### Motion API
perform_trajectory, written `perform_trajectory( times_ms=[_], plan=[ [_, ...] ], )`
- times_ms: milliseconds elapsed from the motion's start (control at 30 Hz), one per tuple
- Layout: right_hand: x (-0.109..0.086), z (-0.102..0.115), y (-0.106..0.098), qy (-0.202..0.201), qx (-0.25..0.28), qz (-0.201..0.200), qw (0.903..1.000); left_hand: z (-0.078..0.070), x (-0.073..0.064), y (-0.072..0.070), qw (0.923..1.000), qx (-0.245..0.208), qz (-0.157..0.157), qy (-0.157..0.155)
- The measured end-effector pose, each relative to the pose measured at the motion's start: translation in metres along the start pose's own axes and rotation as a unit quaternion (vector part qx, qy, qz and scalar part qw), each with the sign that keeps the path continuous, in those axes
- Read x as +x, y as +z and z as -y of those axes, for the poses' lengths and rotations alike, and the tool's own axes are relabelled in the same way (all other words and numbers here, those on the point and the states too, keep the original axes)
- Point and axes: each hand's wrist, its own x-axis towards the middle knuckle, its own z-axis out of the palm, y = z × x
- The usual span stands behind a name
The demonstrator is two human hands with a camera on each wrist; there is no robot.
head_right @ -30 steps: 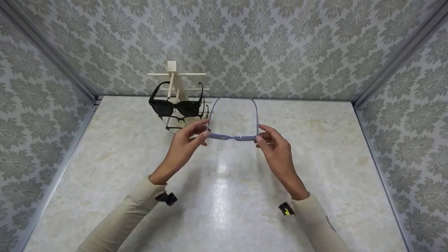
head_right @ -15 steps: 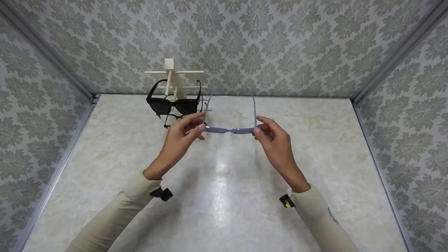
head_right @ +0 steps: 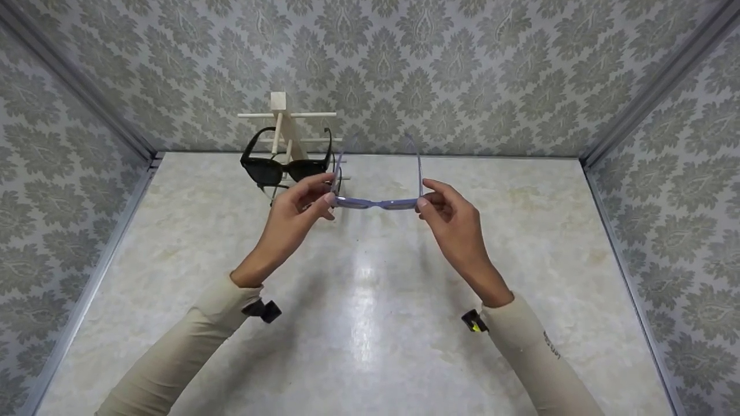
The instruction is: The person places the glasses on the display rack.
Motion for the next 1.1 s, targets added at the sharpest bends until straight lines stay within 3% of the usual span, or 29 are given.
perform_trajectory(
  times_ms=[1100],
  plan=[
    [0.016,0.032,-0.012,-0.024,-0.049,-0.006,0.9985,-0.027,0.022,-0.005,0.9996,0.011,0.009,0.025]
  ],
)
